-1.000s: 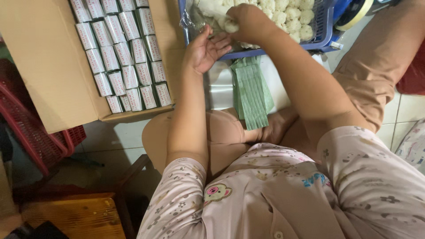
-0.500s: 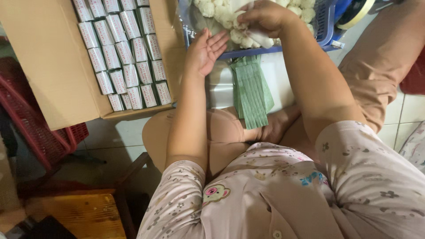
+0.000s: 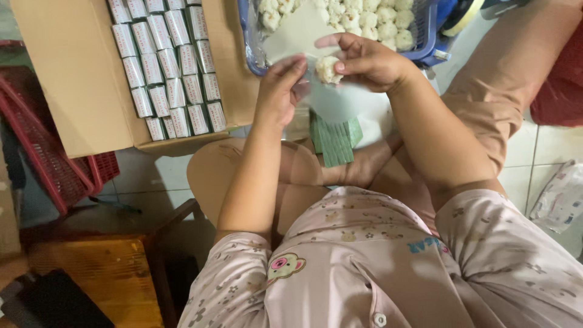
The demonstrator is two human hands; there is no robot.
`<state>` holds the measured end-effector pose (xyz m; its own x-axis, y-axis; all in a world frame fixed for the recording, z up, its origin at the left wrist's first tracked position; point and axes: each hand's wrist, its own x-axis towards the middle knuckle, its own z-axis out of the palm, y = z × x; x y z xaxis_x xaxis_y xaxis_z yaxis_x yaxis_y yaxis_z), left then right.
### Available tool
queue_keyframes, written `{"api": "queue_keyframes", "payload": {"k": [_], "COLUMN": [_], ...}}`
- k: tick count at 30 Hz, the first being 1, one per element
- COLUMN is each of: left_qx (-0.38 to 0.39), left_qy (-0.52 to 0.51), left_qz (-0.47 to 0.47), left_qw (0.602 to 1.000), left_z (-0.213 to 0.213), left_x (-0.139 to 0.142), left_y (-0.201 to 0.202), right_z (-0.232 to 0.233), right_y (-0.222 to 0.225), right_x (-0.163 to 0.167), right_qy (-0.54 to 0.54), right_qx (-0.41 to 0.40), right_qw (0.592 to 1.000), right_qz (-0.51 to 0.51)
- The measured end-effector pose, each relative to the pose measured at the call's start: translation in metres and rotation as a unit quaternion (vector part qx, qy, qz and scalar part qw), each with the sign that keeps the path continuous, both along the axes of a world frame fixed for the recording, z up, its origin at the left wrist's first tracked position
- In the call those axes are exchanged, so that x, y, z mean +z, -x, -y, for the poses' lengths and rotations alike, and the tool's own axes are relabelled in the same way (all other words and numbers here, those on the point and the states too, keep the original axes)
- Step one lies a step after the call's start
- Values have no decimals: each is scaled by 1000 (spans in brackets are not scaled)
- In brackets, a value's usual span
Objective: The person sits on the floor and wraps round rice cakes. They fold a banana leaf piece around each cake, place the wrapped cake into a small plastic bag, and set finished packages into a cardboard box alongside already wrapped ones.
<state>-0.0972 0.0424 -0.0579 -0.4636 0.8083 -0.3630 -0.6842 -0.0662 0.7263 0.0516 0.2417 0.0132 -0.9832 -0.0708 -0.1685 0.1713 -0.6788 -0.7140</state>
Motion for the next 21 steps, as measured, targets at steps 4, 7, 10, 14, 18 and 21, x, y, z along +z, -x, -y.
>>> {"api": "queue_keyframes", "payload": {"k": [4, 7, 10, 14, 18, 21], "left_qx": [18, -21, -40, -64, -115, -144], "left_qy": [-98, -198, -212, -187, -156, -101], "left_qz": [78, 251, 302, 254, 179, 160], "left_qw": [992, 947, 929, 947, 964, 971], "left_z": [5, 12, 18, 20, 17, 16], "left_x": [21, 38, 43, 33, 20, 16], "left_y": [-37, -52, -60, -71, -78, -81], "right_z": [23, 45, 67, 83, 83, 81], "right_y": [-25, -38, -52, -72, -85, -90], "right_x": [-2, -1, 7, 22, 30, 31], "right_qy": [-8, -124, -403, -723, -796, -747], "right_qx": [-37, -95, -182, -247, -131, -125], "right_qw": [999, 984, 890, 645, 589, 653], "right_qz": [36, 86, 108, 34, 40, 33]}}
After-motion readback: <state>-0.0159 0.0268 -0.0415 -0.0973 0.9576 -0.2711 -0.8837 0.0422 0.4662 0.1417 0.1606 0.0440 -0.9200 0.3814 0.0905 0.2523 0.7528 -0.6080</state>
